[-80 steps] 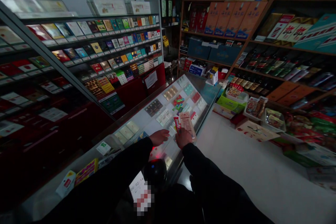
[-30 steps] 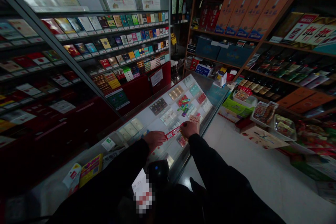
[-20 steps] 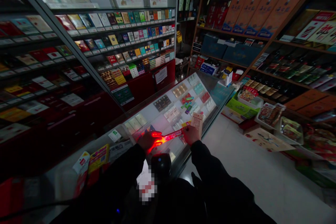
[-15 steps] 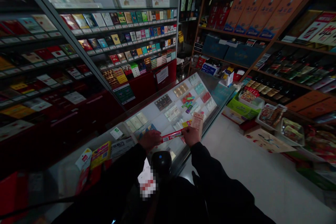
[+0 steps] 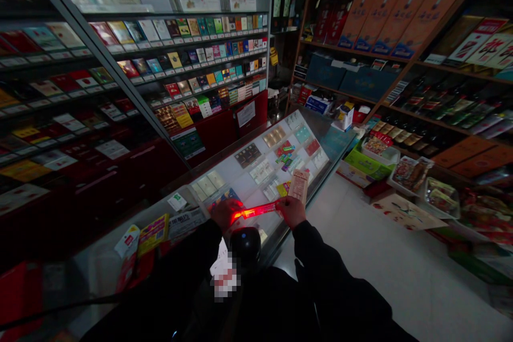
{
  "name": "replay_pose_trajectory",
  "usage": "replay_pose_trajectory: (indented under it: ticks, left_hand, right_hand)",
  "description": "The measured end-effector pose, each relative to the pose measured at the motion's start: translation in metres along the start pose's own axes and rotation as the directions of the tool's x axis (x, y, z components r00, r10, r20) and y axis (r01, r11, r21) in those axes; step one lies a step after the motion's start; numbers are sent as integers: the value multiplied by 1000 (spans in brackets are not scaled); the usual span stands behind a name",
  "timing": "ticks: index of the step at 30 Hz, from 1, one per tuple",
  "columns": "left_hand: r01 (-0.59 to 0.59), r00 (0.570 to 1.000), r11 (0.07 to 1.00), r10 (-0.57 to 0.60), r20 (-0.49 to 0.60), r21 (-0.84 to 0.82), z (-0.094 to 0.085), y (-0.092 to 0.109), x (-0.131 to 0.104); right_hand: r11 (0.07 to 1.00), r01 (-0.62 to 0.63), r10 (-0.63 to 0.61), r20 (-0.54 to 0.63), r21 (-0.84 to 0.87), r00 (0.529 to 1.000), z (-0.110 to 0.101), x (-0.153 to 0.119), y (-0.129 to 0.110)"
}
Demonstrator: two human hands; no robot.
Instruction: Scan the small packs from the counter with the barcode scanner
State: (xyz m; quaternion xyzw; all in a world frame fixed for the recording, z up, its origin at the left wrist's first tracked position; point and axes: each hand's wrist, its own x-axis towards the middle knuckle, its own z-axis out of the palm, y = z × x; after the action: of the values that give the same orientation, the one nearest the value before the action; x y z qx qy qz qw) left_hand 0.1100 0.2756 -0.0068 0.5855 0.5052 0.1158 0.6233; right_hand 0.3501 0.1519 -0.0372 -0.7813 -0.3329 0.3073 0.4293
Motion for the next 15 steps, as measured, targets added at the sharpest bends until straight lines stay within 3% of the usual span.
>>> replay_pose_trajectory:
  ticks: [3, 7, 15]
  left_hand:
    - [0, 997, 995, 8, -77, 103, 7, -2, 0]
    - [-12, 994, 997, 21, -109, 79, 10, -3, -1]
    - [-144, 983, 984, 154, -95, 105, -6, 1, -1]
  right_hand:
    - [1000, 14, -14, 5, 4, 1000, -2, -1, -1]
    - [999, 16, -17, 16, 47, 1000, 0, -1, -1]
    - [994, -19, 15, 33, 104, 999, 6, -3, 2]
